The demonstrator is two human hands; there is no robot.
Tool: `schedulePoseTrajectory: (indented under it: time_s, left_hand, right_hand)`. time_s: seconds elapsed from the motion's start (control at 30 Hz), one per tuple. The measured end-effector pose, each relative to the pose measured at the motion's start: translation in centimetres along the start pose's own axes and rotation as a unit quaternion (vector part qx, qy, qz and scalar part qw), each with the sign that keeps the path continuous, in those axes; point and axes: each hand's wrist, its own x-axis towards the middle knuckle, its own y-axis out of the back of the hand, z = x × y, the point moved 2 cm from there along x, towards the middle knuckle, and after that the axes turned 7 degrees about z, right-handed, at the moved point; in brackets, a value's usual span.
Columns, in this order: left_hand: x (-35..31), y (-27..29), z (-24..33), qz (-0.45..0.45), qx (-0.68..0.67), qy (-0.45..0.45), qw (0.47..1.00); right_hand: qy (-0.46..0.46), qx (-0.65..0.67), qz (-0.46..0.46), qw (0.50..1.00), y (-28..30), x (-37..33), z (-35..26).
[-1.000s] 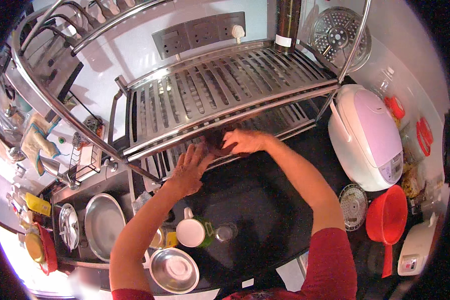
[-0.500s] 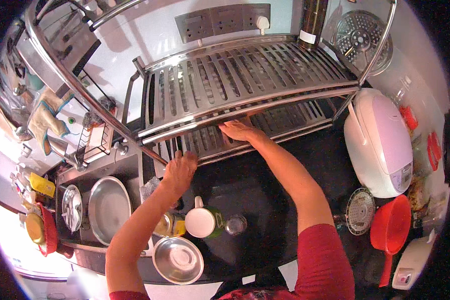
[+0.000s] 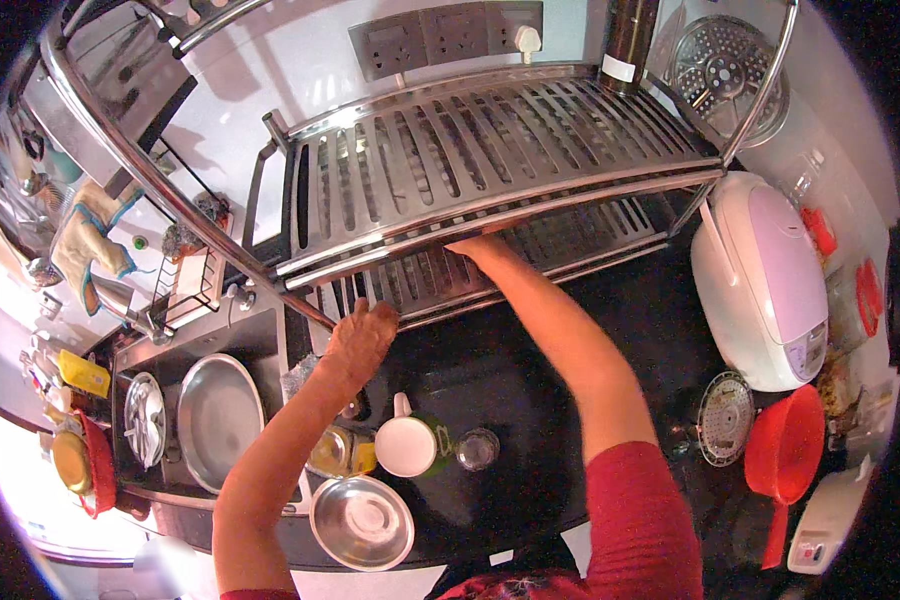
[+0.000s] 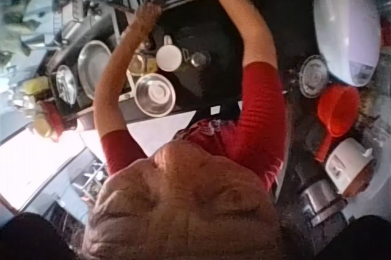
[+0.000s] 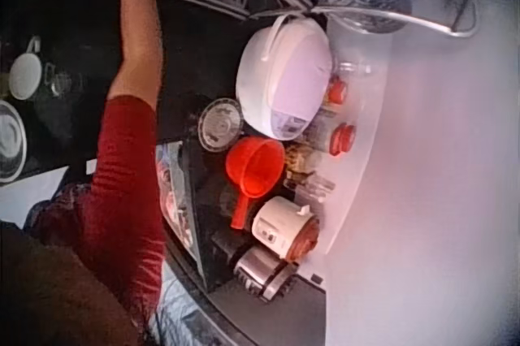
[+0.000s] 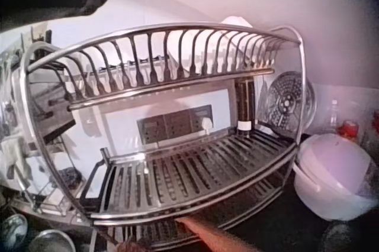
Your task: The person wipes a metal dish rack with a brown cloth, cleaning the shelves and frame. They then wipe a metal steamer insert and a stainless steel thermos before placing them back on the rack. Finally, they wipe the countertop area beneath the rack.
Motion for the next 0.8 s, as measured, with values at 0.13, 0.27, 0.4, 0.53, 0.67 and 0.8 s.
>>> schedulePoseTrajectory:
  time_s: [0.13,0.27,0.4,0.53,0.67,0.8]
  left_hand:
    - [0.4,0.7,0.4,0.010,-0.024,0.004,1.000]
    - [0.4,0.3,0.4,0.016,-0.009,0.012,1.000]
    - [0.5,0.3,0.1,0.027,-0.009,-0.003,1.000]
    - [0.3,-0.1,-0.1,0.015,0.011,-0.009,1.000]
    - [0.0,-0.4,-0.2,0.015,0.042,-0.027,0.999]
    - [0.0,0.9,0.3,0.051,0.036,-0.032,0.998]
  right_hand:
    - [0.281,-0.503,0.149,0.804,-3.9,3.5,9.6]
    - [0.167,-0.352,-0.025,0.921,-3.4,0.9,5.6]
    - [0.083,-0.387,-0.240,0.887,-1.4,-3.1,0.6]
    - [0.164,-0.389,-0.141,0.896,-0.7,-7.3,1.4]
    - [0.221,-0.420,0.030,0.880,2.8,-7.6,2.6]
    - [0.092,-0.506,0.058,0.856,6.5,-7.2,4.2]
